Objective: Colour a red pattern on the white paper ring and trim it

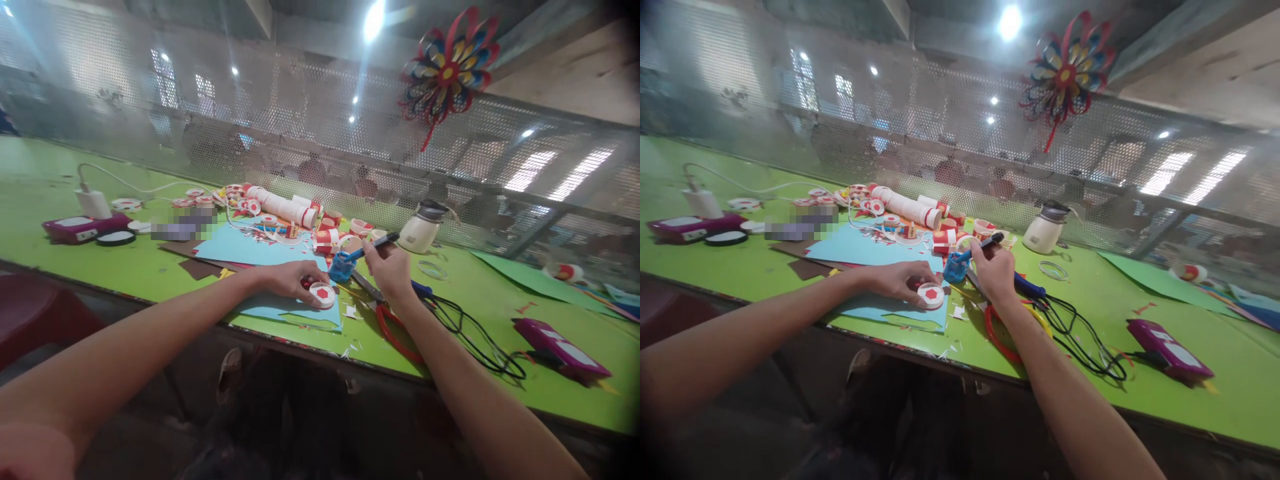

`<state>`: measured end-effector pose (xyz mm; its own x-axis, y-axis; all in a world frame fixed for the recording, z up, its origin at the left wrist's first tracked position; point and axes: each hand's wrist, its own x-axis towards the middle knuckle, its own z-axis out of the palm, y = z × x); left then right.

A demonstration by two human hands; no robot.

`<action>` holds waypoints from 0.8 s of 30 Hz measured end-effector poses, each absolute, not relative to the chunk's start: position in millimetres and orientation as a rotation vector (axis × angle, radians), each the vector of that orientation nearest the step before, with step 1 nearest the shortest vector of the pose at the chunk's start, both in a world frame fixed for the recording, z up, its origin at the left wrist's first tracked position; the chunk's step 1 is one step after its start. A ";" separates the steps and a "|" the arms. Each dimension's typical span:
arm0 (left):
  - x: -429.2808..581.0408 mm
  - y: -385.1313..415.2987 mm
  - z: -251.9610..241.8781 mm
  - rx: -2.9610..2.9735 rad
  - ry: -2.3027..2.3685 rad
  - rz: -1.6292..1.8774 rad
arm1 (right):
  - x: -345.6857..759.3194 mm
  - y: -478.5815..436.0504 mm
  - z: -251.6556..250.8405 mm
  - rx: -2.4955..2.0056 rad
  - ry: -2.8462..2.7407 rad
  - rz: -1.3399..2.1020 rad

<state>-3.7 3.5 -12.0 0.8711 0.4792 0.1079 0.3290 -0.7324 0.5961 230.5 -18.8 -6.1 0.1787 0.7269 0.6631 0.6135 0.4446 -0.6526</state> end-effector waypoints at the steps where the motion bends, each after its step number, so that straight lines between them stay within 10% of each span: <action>1: -3.5 3.3 -11.9 2.462 0.592 0.351 | 230.9 -16.7 -7.5 -1.283 -1.504 0.106; 24: -5.0 3.8 -11.7 2.451 0.564 0.345 | 229.5 -19.3 1.4 -1.191 -1.317 0.134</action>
<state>-5.0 3.8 -11.7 0.8762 0.4685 0.1133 0.3144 -0.7337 0.6023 229.5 -19.3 1.4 0.3319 0.6713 0.6628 0.5241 0.4530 -0.7212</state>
